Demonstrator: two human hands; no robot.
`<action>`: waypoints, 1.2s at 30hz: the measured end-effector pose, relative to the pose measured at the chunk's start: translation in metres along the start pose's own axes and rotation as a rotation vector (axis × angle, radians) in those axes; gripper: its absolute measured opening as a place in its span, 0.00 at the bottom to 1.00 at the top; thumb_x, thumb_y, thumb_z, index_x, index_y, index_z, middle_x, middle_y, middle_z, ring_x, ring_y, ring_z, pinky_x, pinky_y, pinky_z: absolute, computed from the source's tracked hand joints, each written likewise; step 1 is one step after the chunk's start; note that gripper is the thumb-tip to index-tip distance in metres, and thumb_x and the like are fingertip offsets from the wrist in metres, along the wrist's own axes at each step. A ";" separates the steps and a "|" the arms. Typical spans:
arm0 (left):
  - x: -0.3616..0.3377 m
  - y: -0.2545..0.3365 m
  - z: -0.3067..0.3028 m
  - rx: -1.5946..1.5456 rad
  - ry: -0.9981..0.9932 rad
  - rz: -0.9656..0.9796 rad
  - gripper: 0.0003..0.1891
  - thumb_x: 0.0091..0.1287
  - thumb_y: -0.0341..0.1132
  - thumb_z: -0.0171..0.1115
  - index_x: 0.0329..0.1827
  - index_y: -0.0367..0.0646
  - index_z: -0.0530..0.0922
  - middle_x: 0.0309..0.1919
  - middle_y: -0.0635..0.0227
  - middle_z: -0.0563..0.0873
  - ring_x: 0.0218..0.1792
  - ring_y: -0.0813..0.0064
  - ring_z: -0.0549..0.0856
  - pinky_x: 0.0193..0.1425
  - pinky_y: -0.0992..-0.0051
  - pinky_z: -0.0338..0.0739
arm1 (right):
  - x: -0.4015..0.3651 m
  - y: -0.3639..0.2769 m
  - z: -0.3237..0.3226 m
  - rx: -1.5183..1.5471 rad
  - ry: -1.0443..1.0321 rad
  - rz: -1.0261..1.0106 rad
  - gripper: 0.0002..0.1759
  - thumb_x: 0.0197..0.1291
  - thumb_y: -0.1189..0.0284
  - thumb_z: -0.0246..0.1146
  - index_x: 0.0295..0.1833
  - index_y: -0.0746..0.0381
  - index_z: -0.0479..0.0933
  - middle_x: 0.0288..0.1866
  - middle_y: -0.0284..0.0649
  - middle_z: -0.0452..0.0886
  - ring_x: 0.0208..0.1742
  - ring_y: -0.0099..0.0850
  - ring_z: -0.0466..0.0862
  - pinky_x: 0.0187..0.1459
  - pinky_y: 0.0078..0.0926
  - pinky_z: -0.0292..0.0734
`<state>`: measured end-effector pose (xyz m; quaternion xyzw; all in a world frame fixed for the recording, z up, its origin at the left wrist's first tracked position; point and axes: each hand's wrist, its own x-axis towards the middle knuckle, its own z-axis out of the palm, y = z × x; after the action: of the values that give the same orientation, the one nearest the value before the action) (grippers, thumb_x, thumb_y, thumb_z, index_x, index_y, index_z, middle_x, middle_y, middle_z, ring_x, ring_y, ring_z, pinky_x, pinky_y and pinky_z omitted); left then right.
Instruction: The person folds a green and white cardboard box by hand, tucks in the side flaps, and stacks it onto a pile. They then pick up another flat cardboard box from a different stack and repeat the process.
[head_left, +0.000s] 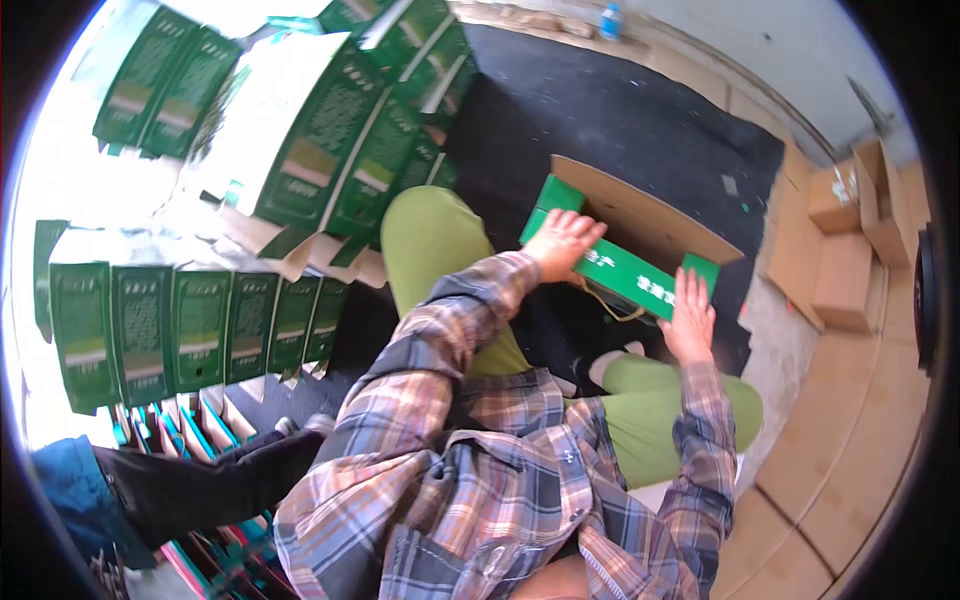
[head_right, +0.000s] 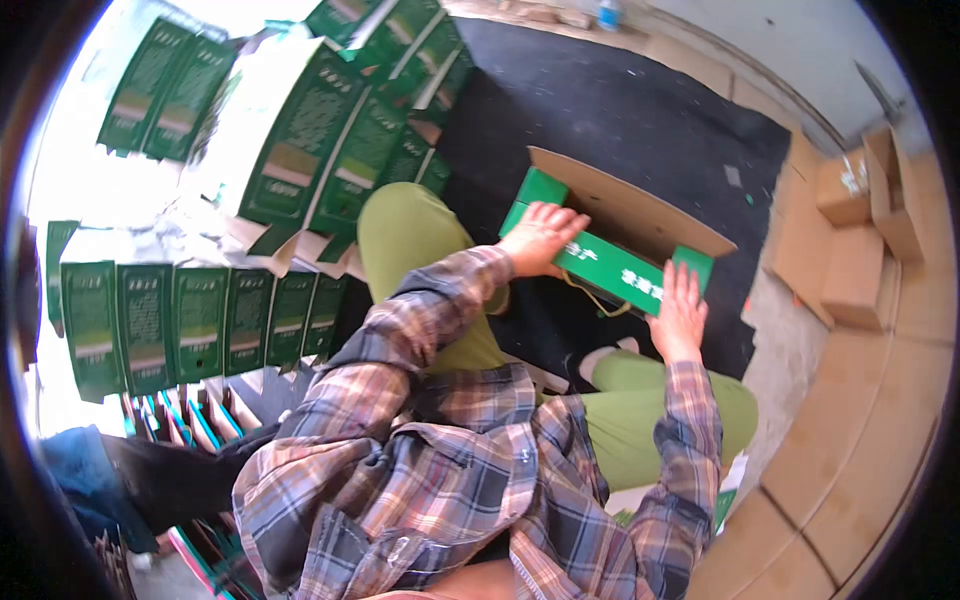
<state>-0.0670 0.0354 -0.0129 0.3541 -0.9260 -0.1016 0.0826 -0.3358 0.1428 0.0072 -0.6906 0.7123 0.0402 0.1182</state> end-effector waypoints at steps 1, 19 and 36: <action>0.001 0.000 -0.001 -0.026 -0.015 0.016 0.51 0.37 0.48 0.78 0.68 0.43 0.63 0.57 0.61 0.72 0.60 0.58 0.69 0.65 0.57 0.59 | 0.000 -0.001 0.001 0.017 0.010 0.003 0.54 0.44 0.71 0.72 0.75 0.54 0.47 0.76 0.42 0.51 0.76 0.41 0.51 0.65 0.51 0.58; 0.007 0.006 0.001 -0.191 0.034 -0.105 0.41 0.37 0.44 0.76 0.59 0.43 0.70 0.47 0.63 0.76 0.54 0.62 0.73 0.59 0.59 0.64 | 0.009 0.047 -0.009 0.350 0.429 0.033 0.46 0.47 0.67 0.70 0.73 0.58 0.56 0.74 0.51 0.56 0.74 0.46 0.54 0.70 0.40 0.52; -0.066 -0.031 -0.287 -1.435 1.061 -0.367 0.21 0.60 0.41 0.67 0.51 0.38 0.74 0.40 0.66 0.82 0.40 0.74 0.82 0.48 0.74 0.77 | 0.008 0.098 -0.001 0.789 0.337 0.154 0.23 0.59 0.72 0.61 0.60 0.67 0.72 0.62 0.46 0.73 0.65 0.37 0.69 0.67 0.32 0.60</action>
<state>0.0661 0.0200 0.2512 0.3599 -0.4102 -0.4887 0.6808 -0.4338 0.1391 -0.0044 -0.5345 0.7319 -0.3395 0.2519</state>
